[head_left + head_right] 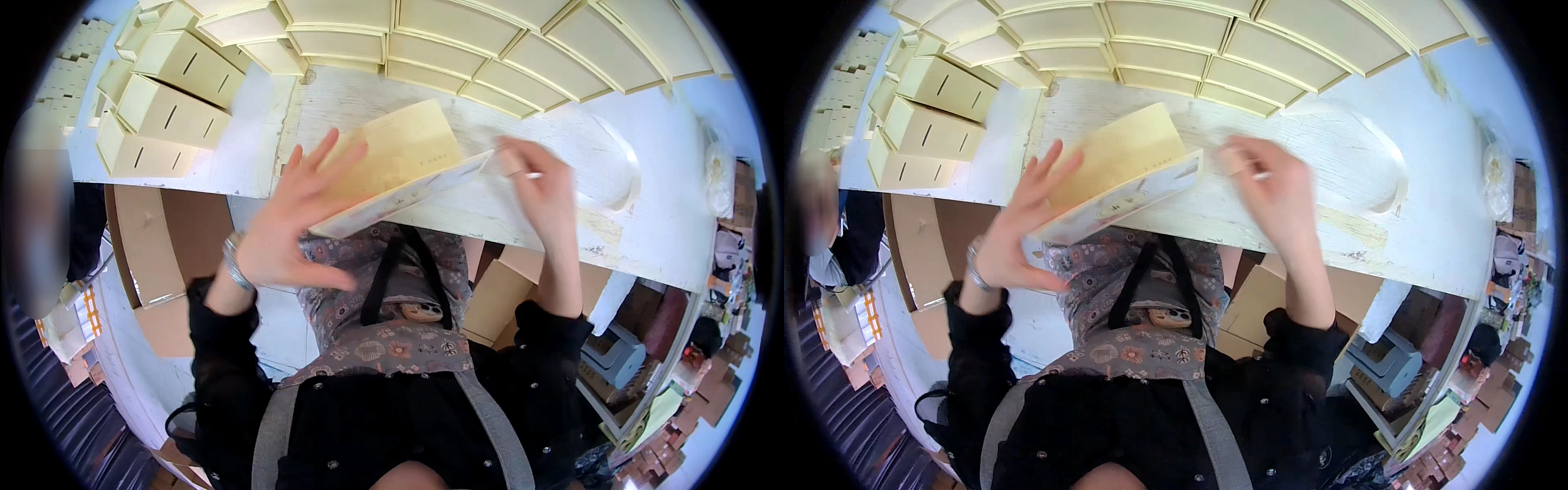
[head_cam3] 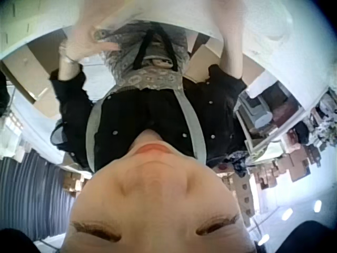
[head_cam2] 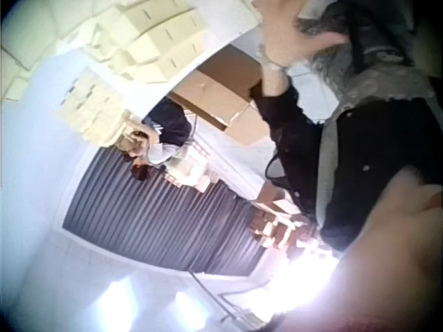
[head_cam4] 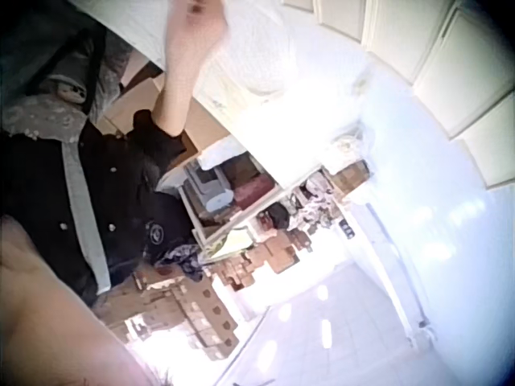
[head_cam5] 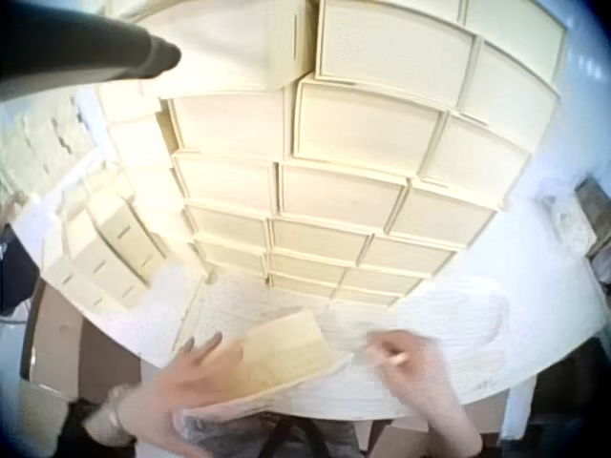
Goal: The person assembles small rectangular boxes from flat cardboard pieces, inserts a decorative paper insert, and secures the box with a ribbon. The person repeats this process for multiple boxes, placing the finished items into a larger cardboard box.
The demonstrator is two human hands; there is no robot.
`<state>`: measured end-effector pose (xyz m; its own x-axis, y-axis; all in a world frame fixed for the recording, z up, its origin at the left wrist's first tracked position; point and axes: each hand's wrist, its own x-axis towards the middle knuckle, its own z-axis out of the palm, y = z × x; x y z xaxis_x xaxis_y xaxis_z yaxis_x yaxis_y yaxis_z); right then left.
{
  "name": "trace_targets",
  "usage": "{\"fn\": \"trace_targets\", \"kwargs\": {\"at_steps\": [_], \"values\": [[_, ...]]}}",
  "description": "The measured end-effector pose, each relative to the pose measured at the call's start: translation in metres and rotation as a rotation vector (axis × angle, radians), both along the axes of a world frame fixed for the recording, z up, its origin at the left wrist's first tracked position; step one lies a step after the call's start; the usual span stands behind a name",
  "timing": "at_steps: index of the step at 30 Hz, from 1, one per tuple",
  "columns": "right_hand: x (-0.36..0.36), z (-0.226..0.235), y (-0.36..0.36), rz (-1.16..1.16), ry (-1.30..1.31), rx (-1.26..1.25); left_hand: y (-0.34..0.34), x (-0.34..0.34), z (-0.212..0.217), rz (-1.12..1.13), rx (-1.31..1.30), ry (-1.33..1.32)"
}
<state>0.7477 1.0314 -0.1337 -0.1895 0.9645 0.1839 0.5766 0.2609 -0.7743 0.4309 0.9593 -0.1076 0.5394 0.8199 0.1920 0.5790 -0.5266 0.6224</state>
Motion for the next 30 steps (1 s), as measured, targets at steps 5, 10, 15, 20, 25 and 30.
{"fn": "trace_targets", "kwargs": {"at_steps": [5,10,15,20,25,30], "values": [[-0.021,0.018,0.032,0.396,-0.275,-0.461,-0.027,0.026,-0.018,0.084,0.169,0.217],[-0.023,0.044,0.039,0.265,0.051,-0.865,-0.022,0.031,-0.031,0.282,0.164,-0.29],[-0.011,0.024,0.044,0.171,0.839,-1.12,-0.027,0.037,-0.047,0.318,0.16,-0.359],[-0.023,0.023,0.017,0.337,1.037,-0.69,-0.021,0.019,-0.039,0.23,0.003,-0.43],[-0.026,0.006,0.019,0.336,-0.004,0.25,-0.021,0.011,-0.036,0.194,-0.1,-0.487],[-0.04,0.015,0.035,0.046,-0.07,0.133,-0.034,0.016,-0.036,0.25,-0.12,-0.5]]}}
